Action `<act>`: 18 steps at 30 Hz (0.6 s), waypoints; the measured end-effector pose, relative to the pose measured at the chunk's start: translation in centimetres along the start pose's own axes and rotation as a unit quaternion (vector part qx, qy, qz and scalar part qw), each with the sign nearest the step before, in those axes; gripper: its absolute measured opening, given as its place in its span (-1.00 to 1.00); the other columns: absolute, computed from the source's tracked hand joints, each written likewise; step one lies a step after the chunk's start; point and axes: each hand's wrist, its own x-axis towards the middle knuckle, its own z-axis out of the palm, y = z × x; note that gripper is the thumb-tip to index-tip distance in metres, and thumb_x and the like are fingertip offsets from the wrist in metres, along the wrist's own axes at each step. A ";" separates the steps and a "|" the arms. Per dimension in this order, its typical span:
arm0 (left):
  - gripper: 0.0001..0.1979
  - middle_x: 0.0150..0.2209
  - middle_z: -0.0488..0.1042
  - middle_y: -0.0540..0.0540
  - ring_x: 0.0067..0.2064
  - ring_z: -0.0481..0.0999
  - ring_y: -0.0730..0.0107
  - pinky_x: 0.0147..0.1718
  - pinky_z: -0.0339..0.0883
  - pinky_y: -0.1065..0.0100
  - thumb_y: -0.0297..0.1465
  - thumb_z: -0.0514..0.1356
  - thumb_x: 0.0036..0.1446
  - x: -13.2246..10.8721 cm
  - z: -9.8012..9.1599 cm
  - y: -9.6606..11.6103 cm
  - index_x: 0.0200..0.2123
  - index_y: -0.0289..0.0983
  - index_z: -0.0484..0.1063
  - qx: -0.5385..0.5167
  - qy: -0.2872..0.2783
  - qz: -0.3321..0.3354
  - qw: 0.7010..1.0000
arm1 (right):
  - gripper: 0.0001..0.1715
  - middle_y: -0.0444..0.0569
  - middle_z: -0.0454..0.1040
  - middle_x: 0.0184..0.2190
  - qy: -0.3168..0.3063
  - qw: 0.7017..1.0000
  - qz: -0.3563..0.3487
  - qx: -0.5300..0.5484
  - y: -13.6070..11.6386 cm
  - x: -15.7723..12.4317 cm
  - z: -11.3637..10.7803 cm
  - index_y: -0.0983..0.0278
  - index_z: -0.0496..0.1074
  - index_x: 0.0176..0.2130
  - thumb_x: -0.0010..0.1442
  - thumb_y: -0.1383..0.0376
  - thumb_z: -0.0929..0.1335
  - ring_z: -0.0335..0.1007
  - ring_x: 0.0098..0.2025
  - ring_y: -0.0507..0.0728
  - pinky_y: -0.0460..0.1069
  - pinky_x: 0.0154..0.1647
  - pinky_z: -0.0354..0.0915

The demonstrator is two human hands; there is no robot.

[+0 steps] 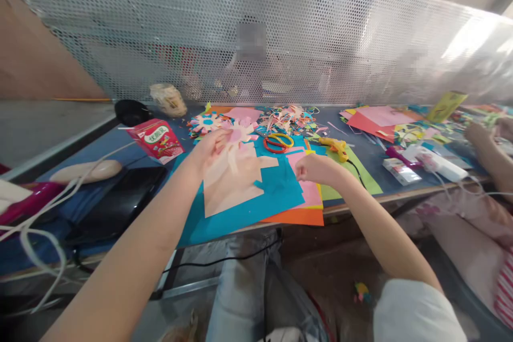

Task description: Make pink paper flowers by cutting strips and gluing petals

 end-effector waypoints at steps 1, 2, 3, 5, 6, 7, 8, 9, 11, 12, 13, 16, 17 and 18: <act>-0.69 -0.83 -0.01 0.21 -0.81 -0.06 0.73 -0.82 -0.09 0.61 -0.52 0.15 -0.08 0.1 -0.4 0.1 -0.68 -0.26 0.03 0.013 -0.003 -0.015 1.000 | -0.74 -0.08 0.49 -0.48 -0.018 1.000 -0.004 0.005 -0.3 -0.1 0.1 0.28 0.41 -0.53 0.12 0.23 0.29 0.33 -0.44 0.03 -0.10 -0.44 0.11; -0.69 -0.84 -0.01 0.20 -0.81 -0.06 0.73 -0.82 -0.10 0.61 -0.53 0.15 -0.09 0.2 -0.7 0.2 -0.69 -0.26 0.05 0.026 -0.008 -0.030 0.999 | -0.67 -0.05 0.49 -0.49 -0.030 0.999 -0.008 0.004 -0.7 -0.2 0.3 0.29 0.39 -0.55 0.16 0.20 0.26 0.34 -0.45 0.03 -0.10 -0.44 0.12; -0.69 -0.84 0.00 0.20 -0.81 -0.06 0.73 -0.83 -0.10 0.61 -0.54 0.15 -0.09 0.3 -1.1 0.2 -0.70 -0.26 0.06 0.038 -0.016 -0.045 0.998 | -0.64 -0.03 0.50 -0.47 -0.034 0.999 -0.009 -0.002 -0.9 -0.3 0.5 0.30 0.39 -0.54 0.19 0.20 0.23 0.35 -0.44 0.03 -0.10 -0.43 0.12; -0.66 -0.85 0.02 0.17 -0.81 -0.01 0.69 -0.82 -0.06 0.58 -0.53 0.17 -0.10 0.4 -1.6 0.1 -0.73 -0.26 0.06 0.061 -0.040 -0.069 0.995 | -0.74 0.00 0.51 -0.34 -0.016 1.000 -0.004 -0.014 -1.3 -0.5 0.9 0.31 0.42 -0.38 0.20 0.34 0.19 0.38 -0.36 0.04 -0.11 -0.40 0.14; -0.65 -0.85 0.03 0.15 -0.81 0.02 0.66 -0.81 0.00 0.56 -0.51 0.19 -0.10 0.4 -1.8 0.0 -0.74 -0.25 0.06 0.067 -0.053 -0.080 0.993 | -0.74 0.00 0.51 -0.27 0.002 1.000 -0.003 -0.017 -1.3 -0.5 1.2 0.30 0.41 -0.26 0.16 0.43 0.17 0.39 -0.31 0.04 -0.11 -0.38 0.14; -0.66 -0.85 0.04 0.15 -0.81 0.05 0.63 -0.80 0.04 0.53 -0.50 0.21 -0.12 0.4 -2.0 -0.1 -0.74 -0.25 0.09 0.079 -0.064 -0.090 0.991 | -0.66 -0.01 0.50 -0.22 0.022 1.000 0.002 -0.019 -1.2 -0.5 1.4 0.28 0.38 -0.16 0.12 0.49 0.16 0.39 -0.28 0.04 -0.11 -0.36 0.15; -0.68 -0.86 0.05 0.15 -0.82 0.06 0.60 -0.80 0.06 0.50 -0.49 0.23 -0.14 0.3 -2.3 -0.1 -0.73 -0.25 0.13 0.100 -0.071 -0.100 0.987 | -0.59 -0.02 0.49 -0.19 0.041 0.999 0.014 -0.020 -0.9 -0.5 1.6 0.26 0.35 -0.10 0.09 0.51 0.16 0.39 -0.26 0.05 -0.11 -0.35 0.16; -0.73 -0.86 0.05 0.15 -0.82 0.06 0.57 -0.80 0.07 0.48 -0.49 0.25 -0.17 0.2 -2.5 -0.2 -0.71 -0.25 0.18 0.134 -0.075 -0.108 0.982 | -0.59 -0.02 0.49 -0.19 0.059 0.997 0.036 -0.026 -0.6 -0.5 1.7 0.25 0.34 -0.10 0.09 0.50 0.16 0.40 -0.25 0.06 -0.10 -0.34 0.17; -0.79 -0.85 0.08 0.15 -0.82 0.08 0.53 -0.78 0.06 0.47 -0.49 0.29 -0.24 0.0 -3.0 -0.2 -0.65 -0.25 0.26 0.237 -0.065 -0.102 0.964 | -0.73 0.01 0.49 -0.24 0.109 0.985 0.118 -0.057 0.4 -0.2 1.8 0.25 0.39 -0.19 0.15 0.35 0.18 0.40 -0.24 0.13 -0.06 -0.34 0.20; -0.79 -0.84 0.11 0.14 -0.80 0.13 0.50 -0.76 0.08 0.46 -0.50 0.31 -0.28 -0.1 -3.2 -0.2 -0.63 -0.24 0.28 0.307 -0.047 -0.080 0.947 | -0.74 0.06 0.49 -0.24 0.146 0.971 0.173 -0.076 1.1 0.0 1.8 0.26 0.40 -0.22 0.18 0.26 0.19 0.40 -0.22 0.17 -0.03 -0.33 0.21; -0.78 -0.82 0.15 0.11 -0.76 0.21 0.45 -0.72 0.13 0.43 -0.50 0.32 -0.32 -0.2 -3.2 -0.1 -0.63 -0.24 0.28 0.385 -0.018 -0.047 0.921 | -0.69 0.11 0.48 -0.23 0.189 0.950 0.231 -0.091 1.9 0.3 1.8 0.28 0.41 -0.22 0.19 0.18 0.18 0.40 -0.20 0.21 0.00 -0.32 0.23; -0.78 -0.61 0.40 -0.12 -0.48 0.47 0.10 -0.50 0.31 0.26 -0.46 0.33 -0.33 -0.7 -2.9 0.1 -0.53 -0.26 0.36 0.610 0.089 0.057 0.786 | -0.42 0.33 0.39 -0.12 0.294 0.865 0.390 -0.118 4.8 1.4 1.8 0.46 0.34 -0.07 0.17 0.03 0.20 0.32 -0.05 0.37 0.13 -0.23 0.26; -0.76 -0.48 0.47 -0.23 -0.35 0.50 -0.04 -0.42 0.34 0.17 -0.41 0.32 -0.28 -0.9 -2.6 0.2 -0.44 -0.29 0.39 0.667 0.115 0.077 0.732 | -0.32 0.38 0.36 -0.09 0.286 0.846 0.439 -0.095 5.7 1.9 1.9 0.51 0.32 -0.04 0.14 -0.03 0.22 0.30 -0.04 0.40 0.16 -0.21 0.25; -0.70 -0.35 0.49 -0.35 -0.24 0.49 -0.17 -0.34 0.34 0.08 -0.36 0.29 -0.22 -1.1 -2.1 0.2 -0.34 -0.33 0.41 0.710 0.127 0.092 0.686 | -0.25 0.40 0.35 -0.08 0.274 0.834 0.474 -0.064 6.5 2.3 2.0 0.52 0.32 -0.02 0.11 -0.08 0.22 0.29 -0.03 0.41 0.18 -0.19 0.25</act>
